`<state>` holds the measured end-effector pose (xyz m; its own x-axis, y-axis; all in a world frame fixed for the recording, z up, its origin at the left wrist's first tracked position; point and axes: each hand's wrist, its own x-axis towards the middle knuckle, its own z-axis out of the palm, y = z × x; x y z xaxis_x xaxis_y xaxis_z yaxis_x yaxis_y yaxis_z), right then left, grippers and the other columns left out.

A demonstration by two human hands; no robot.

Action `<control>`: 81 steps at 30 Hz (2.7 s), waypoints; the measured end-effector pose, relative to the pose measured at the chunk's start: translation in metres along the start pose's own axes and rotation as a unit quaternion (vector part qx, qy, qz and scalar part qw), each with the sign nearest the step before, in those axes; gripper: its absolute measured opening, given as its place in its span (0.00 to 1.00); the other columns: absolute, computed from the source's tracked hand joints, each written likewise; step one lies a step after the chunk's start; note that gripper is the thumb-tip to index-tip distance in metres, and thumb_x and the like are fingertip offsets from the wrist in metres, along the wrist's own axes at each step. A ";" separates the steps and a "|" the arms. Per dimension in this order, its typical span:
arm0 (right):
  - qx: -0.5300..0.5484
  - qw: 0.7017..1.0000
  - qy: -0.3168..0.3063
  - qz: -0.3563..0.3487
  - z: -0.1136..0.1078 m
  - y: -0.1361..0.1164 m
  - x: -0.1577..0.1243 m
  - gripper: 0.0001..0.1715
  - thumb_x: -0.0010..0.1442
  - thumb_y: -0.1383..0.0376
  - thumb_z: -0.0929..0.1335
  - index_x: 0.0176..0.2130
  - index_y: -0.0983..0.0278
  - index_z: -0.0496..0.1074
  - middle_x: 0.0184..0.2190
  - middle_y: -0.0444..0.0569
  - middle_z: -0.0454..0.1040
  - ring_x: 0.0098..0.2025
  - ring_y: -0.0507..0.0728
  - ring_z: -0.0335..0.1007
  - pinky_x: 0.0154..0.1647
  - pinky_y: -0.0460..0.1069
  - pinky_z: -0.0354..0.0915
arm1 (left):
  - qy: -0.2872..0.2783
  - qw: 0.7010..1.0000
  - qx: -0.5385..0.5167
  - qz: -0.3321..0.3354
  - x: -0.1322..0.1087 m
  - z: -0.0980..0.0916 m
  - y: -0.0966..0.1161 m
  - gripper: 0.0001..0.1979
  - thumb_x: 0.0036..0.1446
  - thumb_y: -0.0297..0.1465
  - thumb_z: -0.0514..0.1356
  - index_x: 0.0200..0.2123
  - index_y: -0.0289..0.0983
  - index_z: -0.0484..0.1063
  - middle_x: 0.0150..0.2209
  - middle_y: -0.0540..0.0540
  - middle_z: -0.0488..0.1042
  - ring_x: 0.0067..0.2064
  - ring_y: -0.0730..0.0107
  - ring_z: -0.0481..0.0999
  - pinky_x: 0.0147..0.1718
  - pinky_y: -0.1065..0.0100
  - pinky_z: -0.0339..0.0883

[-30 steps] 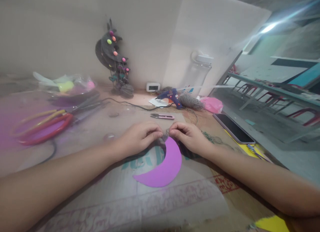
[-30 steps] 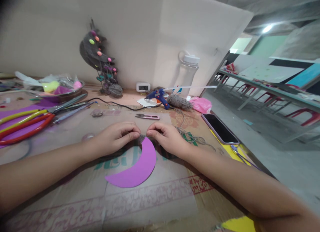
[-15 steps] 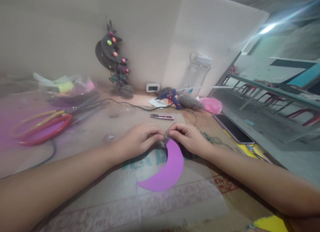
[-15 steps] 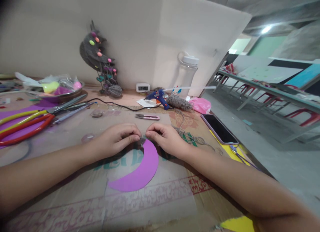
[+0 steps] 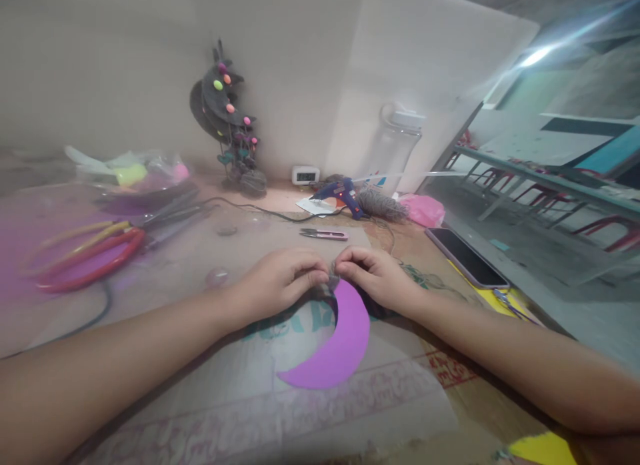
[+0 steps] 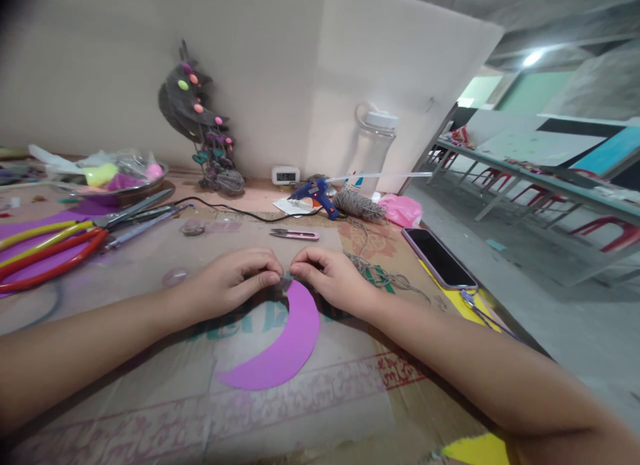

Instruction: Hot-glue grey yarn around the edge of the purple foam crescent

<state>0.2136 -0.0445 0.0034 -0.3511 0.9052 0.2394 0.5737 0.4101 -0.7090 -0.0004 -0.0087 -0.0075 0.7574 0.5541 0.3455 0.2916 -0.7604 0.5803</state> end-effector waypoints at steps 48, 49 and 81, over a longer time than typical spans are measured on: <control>-0.405 0.822 0.120 -0.381 -0.020 0.015 -0.008 0.08 0.62 0.72 0.62 0.35 0.62 0.69 0.29 0.48 0.73 0.30 0.53 0.65 0.31 0.48 0.59 | 0.119 0.961 -0.201 -0.150 0.009 -0.005 -0.001 0.16 0.62 0.39 0.53 0.24 0.37 0.64 0.23 0.53 0.66 0.28 0.71 0.66 0.29 0.71 0.59; -0.408 0.822 0.118 -0.380 -0.020 0.016 -0.009 0.09 0.62 0.71 0.61 0.35 0.62 0.69 0.29 0.48 0.73 0.30 0.53 0.64 0.31 0.48 0.59 | 0.115 0.959 -0.210 -0.151 0.010 -0.005 -0.002 0.16 0.61 0.40 0.54 0.24 0.37 0.65 0.23 0.53 0.66 0.28 0.72 0.66 0.29 0.71 0.59; -0.294 0.953 -0.054 -0.043 -0.050 -0.015 0.000 0.17 0.55 0.58 0.72 0.45 0.61 0.77 0.45 0.53 0.74 0.40 0.58 0.73 0.39 0.52 0.68 | 0.291 0.914 -0.220 -0.180 0.011 -0.011 -0.014 0.13 0.59 0.37 0.56 0.24 0.38 0.67 0.25 0.51 0.67 0.29 0.69 0.66 0.32 0.69 0.60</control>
<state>0.2423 -0.0450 0.0473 -0.4711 0.8618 0.1880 0.8442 0.5023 -0.1870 -0.0024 0.0115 -0.0035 0.1826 0.9249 0.3334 0.1005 -0.3549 0.9295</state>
